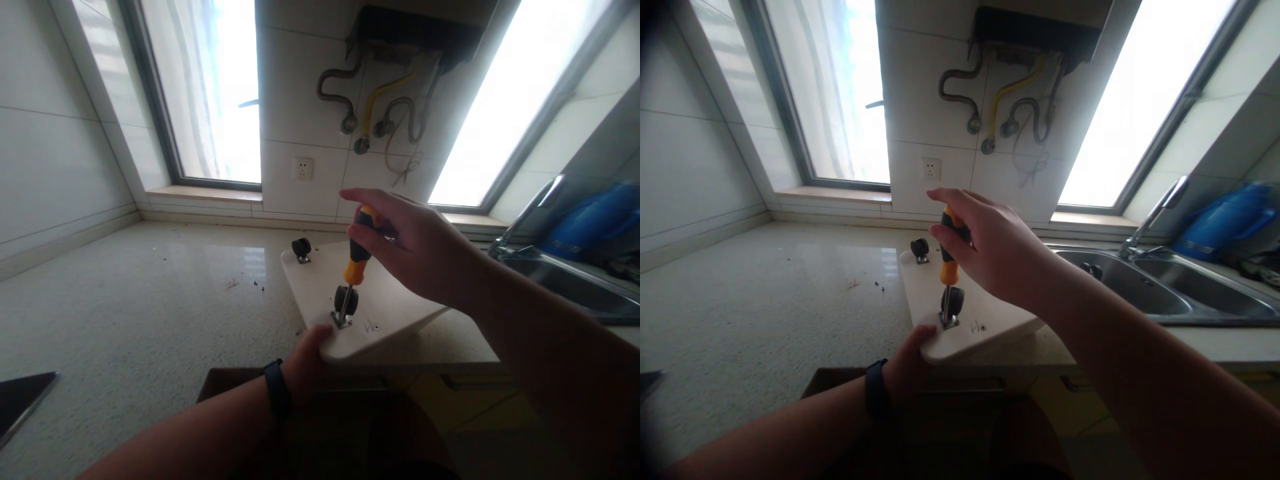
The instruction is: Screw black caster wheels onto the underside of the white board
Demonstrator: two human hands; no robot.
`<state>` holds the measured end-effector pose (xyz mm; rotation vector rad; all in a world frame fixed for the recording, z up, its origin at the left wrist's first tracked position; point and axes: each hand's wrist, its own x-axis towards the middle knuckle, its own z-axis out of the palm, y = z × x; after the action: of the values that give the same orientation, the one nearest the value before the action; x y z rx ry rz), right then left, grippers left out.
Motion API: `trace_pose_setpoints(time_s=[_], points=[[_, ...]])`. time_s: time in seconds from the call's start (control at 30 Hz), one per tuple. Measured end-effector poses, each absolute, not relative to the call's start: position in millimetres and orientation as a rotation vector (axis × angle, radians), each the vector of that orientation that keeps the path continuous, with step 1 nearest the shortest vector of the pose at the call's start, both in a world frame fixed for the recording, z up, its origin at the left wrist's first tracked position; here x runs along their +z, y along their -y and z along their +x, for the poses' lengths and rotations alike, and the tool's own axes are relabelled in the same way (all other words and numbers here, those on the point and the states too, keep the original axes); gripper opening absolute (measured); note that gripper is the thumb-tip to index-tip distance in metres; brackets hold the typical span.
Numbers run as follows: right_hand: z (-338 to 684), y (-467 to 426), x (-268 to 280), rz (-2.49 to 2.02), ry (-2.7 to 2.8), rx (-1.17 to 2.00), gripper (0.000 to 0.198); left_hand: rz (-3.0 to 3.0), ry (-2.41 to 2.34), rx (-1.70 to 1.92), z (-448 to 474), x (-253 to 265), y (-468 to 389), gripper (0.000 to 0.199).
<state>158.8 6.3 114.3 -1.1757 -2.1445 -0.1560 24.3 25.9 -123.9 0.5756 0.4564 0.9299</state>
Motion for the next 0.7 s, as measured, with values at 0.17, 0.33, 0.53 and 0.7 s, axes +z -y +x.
trace_pose_setpoints(time_s=[0.17,0.33,0.53,0.7], points=[[158,1,108,-1.152,2.126,-0.263,0.047,0.604,-0.424,0.932,25,-127,-28,0.043],[167,4,104,-1.176,2.100,-0.259,0.049,0.614,-0.425,0.934,23,-125,-27,0.043],[166,13,102,-1.239,2.011,-0.541,0.048,0.581,-0.451,0.940,24,-128,-27,0.039],[164,20,102,-1.284,1.975,-0.718,0.041,0.590,-0.462,0.950,25,-130,-28,0.040]])
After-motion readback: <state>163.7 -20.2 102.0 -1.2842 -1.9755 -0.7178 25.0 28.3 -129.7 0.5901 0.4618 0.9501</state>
